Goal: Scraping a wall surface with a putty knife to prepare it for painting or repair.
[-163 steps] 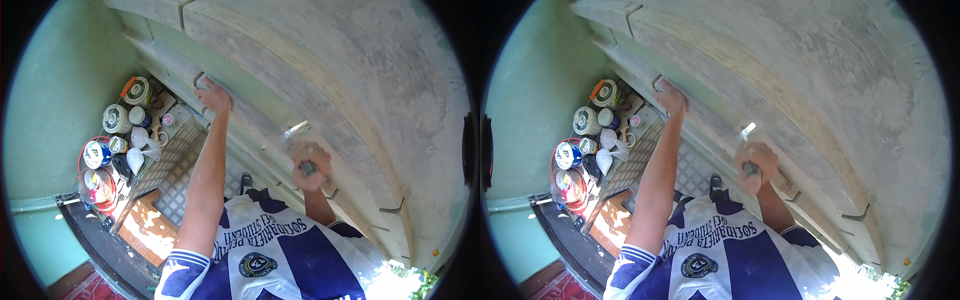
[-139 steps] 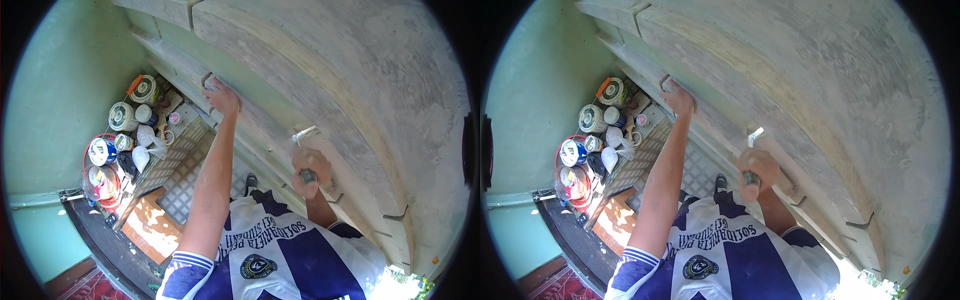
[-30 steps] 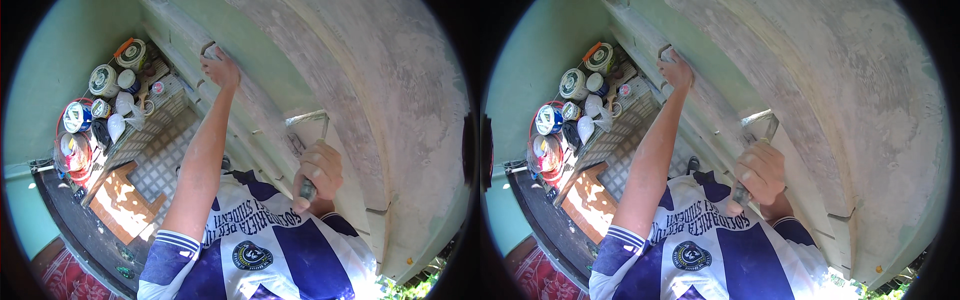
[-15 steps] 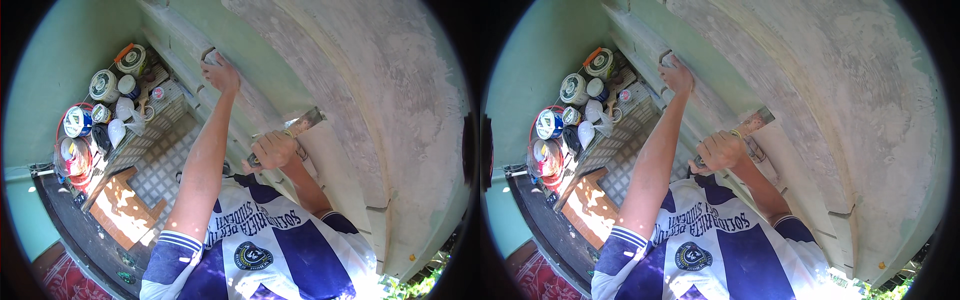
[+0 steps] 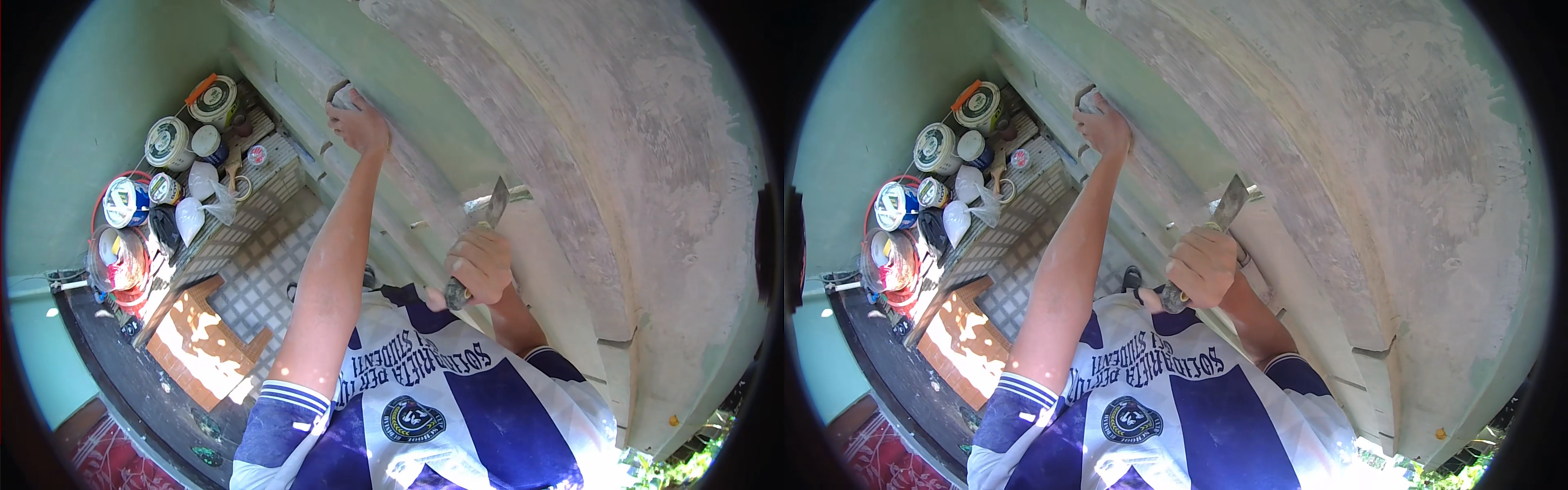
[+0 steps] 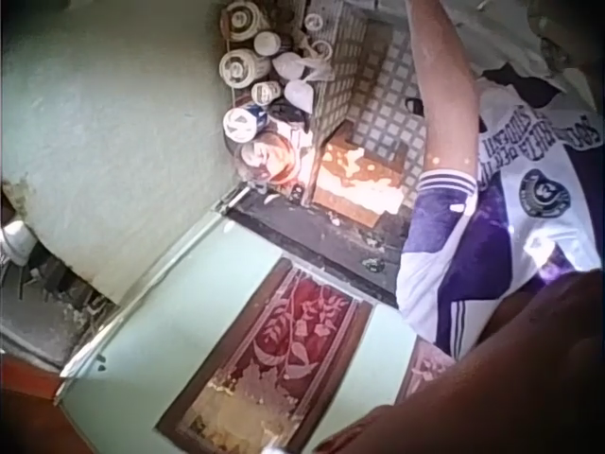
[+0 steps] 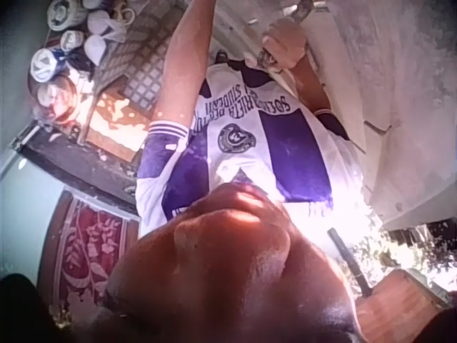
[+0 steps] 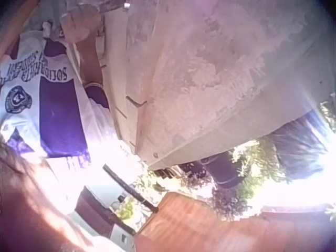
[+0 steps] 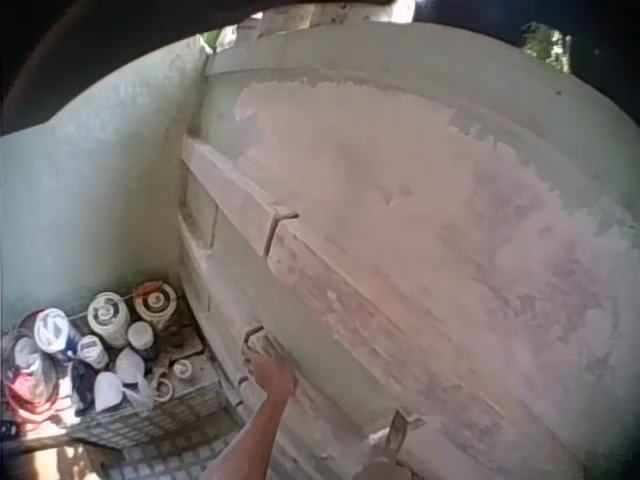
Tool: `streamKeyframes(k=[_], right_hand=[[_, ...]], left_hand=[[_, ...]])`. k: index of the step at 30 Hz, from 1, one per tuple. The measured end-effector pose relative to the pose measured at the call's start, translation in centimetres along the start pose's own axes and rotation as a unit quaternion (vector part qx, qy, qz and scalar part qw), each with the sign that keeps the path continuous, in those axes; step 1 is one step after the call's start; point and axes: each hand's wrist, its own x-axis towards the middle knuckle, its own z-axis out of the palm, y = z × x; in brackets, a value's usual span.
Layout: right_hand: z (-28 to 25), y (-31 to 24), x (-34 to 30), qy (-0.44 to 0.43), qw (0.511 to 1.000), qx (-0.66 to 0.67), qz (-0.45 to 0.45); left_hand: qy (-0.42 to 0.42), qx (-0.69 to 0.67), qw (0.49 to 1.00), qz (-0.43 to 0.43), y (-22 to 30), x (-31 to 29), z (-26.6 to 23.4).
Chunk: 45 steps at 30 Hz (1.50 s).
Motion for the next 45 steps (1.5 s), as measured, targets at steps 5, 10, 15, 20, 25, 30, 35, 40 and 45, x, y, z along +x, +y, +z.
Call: streamKeyframes(k=[5, 10, 15, 20, 25, 30, 35, 40, 45], right_hand=[[1.7, 0.0, -1.4, -0.067, 0.993, -0.099, 0.000], [4.0, 1.2, -3.2, -0.094, 0.979, -0.176, -0.052], [5.5, 2.8, -6.1, -0.147, 0.956, -0.241, -0.078], [4.8, 2.4, -4.9, -0.120, 0.958, -0.241, -0.094], [0.7, 0.0, -0.3, -0.035, 0.994, -0.093, -0.051], [-1.9, -0.3, 2.1, 0.127, 0.984, 0.123, 0.019], [-1.4, -1.0, 1.4, 0.217, 0.963, 0.128, 0.093], [-1.7, 0.1, 0.7, 0.230, 0.963, 0.003, 0.142], [-2.0, 0.7, -1.5, 0.243, 0.929, -0.193, 0.201]], left_hand=[[0.009, 0.003, 1.000, -0.008, 0.1, 0.1, 0.1], [-0.004, 0.006, 1.000, -0.014, 0.5, -0.2, 0.0], [-0.002, 0.016, 1.000, -0.008, 0.1, 0.0, 0.0], [-0.007, 0.021, 1.000, -0.009, 0.3, -0.2, 0.2], [-0.006, 0.012, 1.000, -0.010, 0.1, 0.1, 0.3], [-0.005, 0.011, 1.000, -0.017, 0.2, 0.1, 0.0], [-0.011, 0.003, 1.000, -0.021, 0.5, -0.1, 0.1], [0.002, -0.002, 1.000, -0.016, 0.2, -0.1, -0.2], [0.010, 0.001, 1.000, -0.006, 0.3, -0.3, -0.1]])
